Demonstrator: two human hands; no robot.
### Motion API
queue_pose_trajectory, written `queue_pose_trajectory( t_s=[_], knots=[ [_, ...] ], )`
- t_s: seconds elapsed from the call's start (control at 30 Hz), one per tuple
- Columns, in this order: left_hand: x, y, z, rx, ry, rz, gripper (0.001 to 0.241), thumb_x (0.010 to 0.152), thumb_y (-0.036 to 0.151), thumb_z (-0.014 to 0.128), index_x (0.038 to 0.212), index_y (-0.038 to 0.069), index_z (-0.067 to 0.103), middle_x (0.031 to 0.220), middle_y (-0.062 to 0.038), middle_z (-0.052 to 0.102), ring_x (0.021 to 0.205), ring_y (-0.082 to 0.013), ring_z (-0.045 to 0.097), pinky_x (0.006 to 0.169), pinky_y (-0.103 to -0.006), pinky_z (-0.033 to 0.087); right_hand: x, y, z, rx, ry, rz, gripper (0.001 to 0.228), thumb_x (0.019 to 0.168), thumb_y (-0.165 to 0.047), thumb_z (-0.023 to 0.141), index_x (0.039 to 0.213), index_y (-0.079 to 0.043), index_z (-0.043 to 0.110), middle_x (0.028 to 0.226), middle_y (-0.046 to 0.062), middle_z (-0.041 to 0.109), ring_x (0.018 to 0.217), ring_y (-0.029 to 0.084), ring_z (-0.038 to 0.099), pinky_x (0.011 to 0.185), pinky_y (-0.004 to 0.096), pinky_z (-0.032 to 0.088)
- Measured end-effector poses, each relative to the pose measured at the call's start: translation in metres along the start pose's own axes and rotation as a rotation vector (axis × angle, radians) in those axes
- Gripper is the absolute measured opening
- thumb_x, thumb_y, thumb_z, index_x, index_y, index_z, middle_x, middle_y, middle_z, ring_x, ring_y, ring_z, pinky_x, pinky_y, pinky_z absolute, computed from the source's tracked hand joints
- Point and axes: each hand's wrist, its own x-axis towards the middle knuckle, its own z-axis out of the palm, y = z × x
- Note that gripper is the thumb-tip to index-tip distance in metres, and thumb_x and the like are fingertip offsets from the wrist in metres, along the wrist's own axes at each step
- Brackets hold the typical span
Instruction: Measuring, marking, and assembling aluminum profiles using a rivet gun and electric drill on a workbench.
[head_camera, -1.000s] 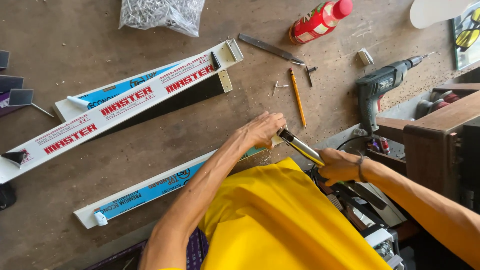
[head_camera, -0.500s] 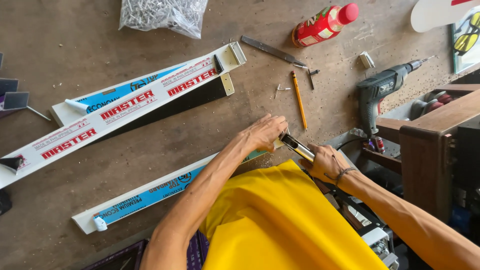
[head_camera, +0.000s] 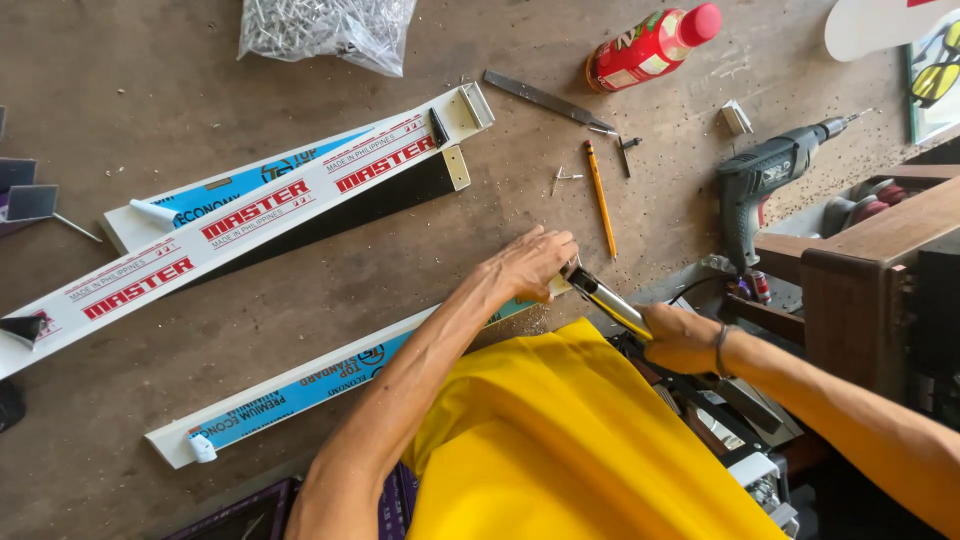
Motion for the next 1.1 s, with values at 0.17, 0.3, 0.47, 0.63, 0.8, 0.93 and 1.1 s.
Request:
queue_pose_trajectory(
  t_s=[0.17, 0.3, 0.47, 0.63, 0.8, 0.93, 1.1],
  knots=[
    [-0.001, -0.001, 0.003, -0.003, 0.015, 0.01, 0.066, 0.062, 0.012, 0.096, 0.12, 0.004, 0.065, 0.105, -0.011, 0.065, 0.109, -0.0299, 0.067, 0.111, -0.0496, 0.042, 0.026, 0.009, 0.021, -0.092, 0.017, 0.147, 0.039, 0.063, -0.021, 0.072, 0.099, -0.008, 0.07, 0.097, 0.021, 0.071, 0.096, 0.043, 0.074, 0.077, 0.051, 0.062],
    [0.003, -0.011, 0.013, 0.017, 0.044, 0.038, 0.07, 0.059, 0.015, 0.096, 0.12, 0.004, 0.063, 0.108, -0.009, 0.064, 0.112, -0.0313, 0.067, 0.11, -0.051, 0.043, 0.017, -0.015, 0.017, 0.066, 0.147, 0.079, 0.039, 0.081, -0.037, 0.074, 0.108, -0.01, 0.064, 0.105, 0.027, 0.072, 0.104, 0.049, 0.071, 0.086, 0.058, 0.058],
    [0.004, -0.004, 0.002, -0.008, 0.0, 0.01, 0.065, 0.065, 0.008, 0.093, 0.122, 0.002, 0.064, 0.104, -0.011, 0.065, 0.11, -0.0306, 0.067, 0.114, -0.0533, 0.04, 0.034, -0.022, 0.04, 0.04, 0.392, 0.066, 0.033, 0.076, -0.038, 0.08, 0.091, -0.013, 0.065, 0.086, 0.017, 0.075, 0.088, 0.041, 0.075, 0.074, 0.05, 0.06],
    [0.002, 0.0, -0.006, -0.011, -0.017, 0.022, 0.064, 0.065, 0.007, 0.091, 0.123, 0.003, 0.064, 0.105, -0.01, 0.064, 0.111, -0.0298, 0.067, 0.115, -0.053, 0.039, 0.065, 0.021, 0.072, 0.004, 0.516, 0.034, 0.033, 0.071, -0.033, 0.079, 0.09, -0.012, 0.062, 0.077, 0.015, 0.072, 0.079, 0.038, 0.074, 0.067, 0.048, 0.059],
    [0.0, -0.004, -0.008, 0.031, 0.014, 0.029, 0.061, 0.067, 0.01, 0.09, 0.122, 0.004, 0.064, 0.106, -0.01, 0.064, 0.11, -0.0292, 0.067, 0.115, -0.0535, 0.04, 0.074, 0.016, 0.069, -0.055, 0.548, 0.033, 0.031, 0.065, -0.041, 0.077, 0.085, -0.024, 0.061, 0.071, 0.008, 0.07, 0.073, 0.036, 0.072, 0.065, 0.048, 0.057],
    [-0.004, 0.003, -0.009, 0.018, -0.022, 0.004, 0.062, 0.07, 0.011, 0.089, 0.126, 0.004, 0.063, 0.107, -0.011, 0.064, 0.114, -0.029, 0.065, 0.119, -0.0549, 0.036, 0.052, 0.019, 0.05, -0.003, 0.594, -0.161, 0.031, 0.067, -0.041, 0.077, 0.078, -0.019, 0.058, 0.062, 0.012, 0.066, 0.065, 0.038, 0.07, 0.059, 0.045, 0.056],
    [-0.006, 0.009, -0.007, -0.011, -0.009, -0.034, 0.069, 0.068, 0.013, 0.092, 0.13, 0.004, 0.062, 0.108, -0.009, 0.064, 0.116, -0.0294, 0.064, 0.12, -0.0601, 0.032, 0.013, 0.001, 0.042, 0.007, 0.542, -0.385, 0.036, 0.086, -0.037, 0.071, 0.093, -0.005, 0.056, 0.073, 0.025, 0.064, 0.072, 0.049, 0.069, 0.061, 0.058, 0.055]
  ],
)
